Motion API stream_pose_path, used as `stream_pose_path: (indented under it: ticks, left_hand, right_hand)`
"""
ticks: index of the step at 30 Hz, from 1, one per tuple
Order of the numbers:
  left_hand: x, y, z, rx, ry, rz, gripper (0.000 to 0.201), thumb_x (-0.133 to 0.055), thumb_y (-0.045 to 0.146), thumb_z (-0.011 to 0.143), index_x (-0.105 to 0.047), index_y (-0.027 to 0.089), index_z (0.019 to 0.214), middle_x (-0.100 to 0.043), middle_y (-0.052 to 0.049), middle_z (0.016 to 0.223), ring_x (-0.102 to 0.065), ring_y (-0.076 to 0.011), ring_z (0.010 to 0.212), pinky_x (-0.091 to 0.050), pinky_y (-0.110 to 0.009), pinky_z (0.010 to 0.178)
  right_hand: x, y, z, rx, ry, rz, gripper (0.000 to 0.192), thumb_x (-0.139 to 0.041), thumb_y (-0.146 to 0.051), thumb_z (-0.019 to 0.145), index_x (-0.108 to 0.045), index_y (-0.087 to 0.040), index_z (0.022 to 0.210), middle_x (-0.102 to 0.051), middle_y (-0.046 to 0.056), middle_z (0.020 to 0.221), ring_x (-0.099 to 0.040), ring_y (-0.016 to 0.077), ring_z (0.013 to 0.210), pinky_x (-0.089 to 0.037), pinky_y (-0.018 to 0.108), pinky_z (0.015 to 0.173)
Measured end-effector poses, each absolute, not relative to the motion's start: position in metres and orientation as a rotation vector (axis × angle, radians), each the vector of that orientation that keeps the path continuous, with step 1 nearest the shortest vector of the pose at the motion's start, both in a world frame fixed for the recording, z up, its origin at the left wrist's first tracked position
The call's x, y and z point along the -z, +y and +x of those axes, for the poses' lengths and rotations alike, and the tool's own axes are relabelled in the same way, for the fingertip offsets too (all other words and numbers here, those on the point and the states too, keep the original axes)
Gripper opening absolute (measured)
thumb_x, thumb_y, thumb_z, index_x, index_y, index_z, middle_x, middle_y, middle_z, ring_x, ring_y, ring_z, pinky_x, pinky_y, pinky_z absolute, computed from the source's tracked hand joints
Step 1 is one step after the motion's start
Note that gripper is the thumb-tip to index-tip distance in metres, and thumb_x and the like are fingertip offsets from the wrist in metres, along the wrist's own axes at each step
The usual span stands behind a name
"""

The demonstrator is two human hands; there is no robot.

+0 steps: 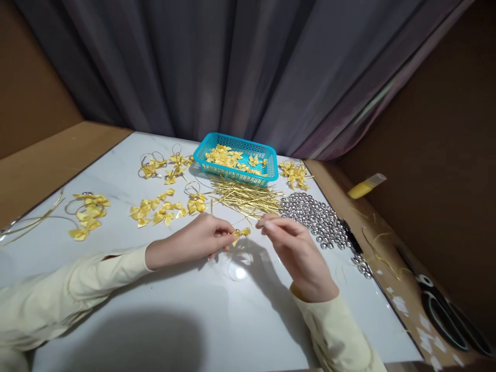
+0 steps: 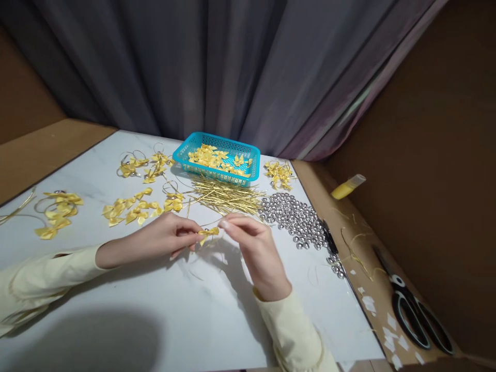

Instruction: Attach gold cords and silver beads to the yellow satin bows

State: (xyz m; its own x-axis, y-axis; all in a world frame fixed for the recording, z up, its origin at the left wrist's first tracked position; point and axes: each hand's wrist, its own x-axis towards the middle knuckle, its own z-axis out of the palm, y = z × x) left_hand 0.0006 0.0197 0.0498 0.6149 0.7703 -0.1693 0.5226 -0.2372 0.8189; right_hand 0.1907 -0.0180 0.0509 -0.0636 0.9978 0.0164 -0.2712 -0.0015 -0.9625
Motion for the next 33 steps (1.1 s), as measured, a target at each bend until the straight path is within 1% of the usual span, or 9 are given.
stream_pose_path:
  ticks: [2,5,7,10,12,16,21,29,33]
  left_hand:
    - [-0.048,0.024,-0.001,-0.383,1.077,1.981,0.025,-0.047,0.025,0.082,-0.064,0.014,0.068,-0.05,0.005,0.04,-0.048,-0.007,0.038,-0.035,-0.015,0.042]
    - [-0.047,0.03,-0.005,-0.408,1.108,1.978,0.025,-0.047,0.024,0.082,-0.063,0.013,0.069,-0.055,0.003,0.045,-0.05,-0.0074,0.038,-0.036,-0.016,0.041]
    - [-0.047,0.033,-0.006,-0.383,1.109,1.954,0.026,-0.046,0.025,0.082,-0.062,0.012,0.067,-0.058,0.001,0.048,-0.051,-0.0077,0.039,-0.036,-0.015,0.039]
    - [-0.047,0.034,-0.007,-0.343,1.102,1.99,0.027,-0.046,0.025,0.082,-0.061,0.013,0.064,-0.055,0.002,0.045,-0.052,-0.0079,0.04,-0.035,-0.015,0.04]
    - [-0.047,0.032,-0.006,-0.342,1.095,2.031,0.025,-0.046,0.023,0.081,-0.062,0.013,0.064,-0.054,0.002,0.044,-0.051,-0.0074,0.04,-0.035,-0.015,0.041]
    - [-0.048,0.025,-0.004,-0.392,1.03,2.117,0.026,-0.045,0.018,0.08,-0.062,0.013,0.062,-0.051,0.003,0.044,-0.047,-0.0065,0.042,-0.031,-0.016,0.042]
    - [-0.053,0.018,-0.001,-0.357,0.967,2.036,0.026,-0.046,0.02,0.079,-0.063,0.013,0.061,-0.048,0.004,0.043,-0.045,-0.0064,0.04,-0.03,-0.016,0.041]
    - [-0.06,0.016,-0.001,-0.219,0.973,1.754,0.023,-0.051,0.028,0.078,-0.064,0.013,0.065,-0.048,0.005,0.039,-0.045,-0.0069,0.035,-0.033,-0.016,0.039]
    - [-0.062,0.017,-0.001,-0.209,0.96,1.696,0.021,-0.051,0.026,0.078,-0.063,0.014,0.066,-0.046,0.007,0.038,-0.041,-0.0053,0.033,-0.03,-0.015,0.038]
  right_hand:
    - [-0.065,-0.023,0.208,-1.435,-1.034,-0.81,0.005,-0.071,-0.027,0.07,-0.069,-0.026,0.065,-0.062,-0.003,0.067,-0.058,0.0097,0.062,-0.045,0.027,0.065]
    - [-0.09,-0.034,0.238,-1.492,-1.122,-0.65,0.009,-0.07,-0.025,0.07,-0.066,-0.025,0.062,-0.058,-0.006,0.05,-0.045,0.0035,0.03,-0.037,0.022,0.043]
    - [-0.105,-0.039,0.252,-1.469,-1.276,-0.647,0.006,-0.071,-0.024,0.069,-0.067,-0.024,0.065,-0.054,-0.006,0.039,-0.042,0.0048,0.025,-0.032,0.021,0.037]
    - [-0.117,-0.04,0.246,-1.252,-1.437,-1.21,0.011,-0.07,-0.022,0.071,-0.066,-0.019,0.061,-0.064,0.002,0.05,-0.057,0.0116,0.042,-0.041,0.023,0.043]
    - [-0.113,-0.037,0.227,-1.128,-1.434,-1.423,0.012,-0.072,-0.027,0.069,-0.065,-0.017,0.069,-0.068,0.005,0.062,-0.063,0.0146,0.055,-0.047,0.025,0.053]
    - [-0.081,-0.026,0.185,-1.412,-1.381,-1.291,0.019,-0.068,-0.033,0.073,-0.059,-0.017,0.069,-0.07,0.006,0.071,-0.065,0.0166,0.066,-0.049,0.03,0.066]
    - [-0.046,-0.017,0.172,-1.381,-1.342,-1.135,0.015,-0.072,-0.027,0.067,-0.063,-0.018,0.06,-0.065,0.003,0.096,-0.06,0.0171,0.09,-0.044,0.033,0.079]
    - [-0.034,-0.011,0.172,-1.541,-1.114,-1.104,0.008,-0.076,-0.022,0.061,-0.068,-0.019,0.06,-0.059,0.001,0.078,-0.053,0.0122,0.072,-0.04,0.027,0.066]
    - [-0.033,-0.011,0.172,-1.605,-1.034,-1.055,0.008,-0.074,-0.02,0.063,-0.067,-0.018,0.059,-0.056,-0.001,0.07,-0.051,0.0105,0.068,-0.037,0.027,0.065]
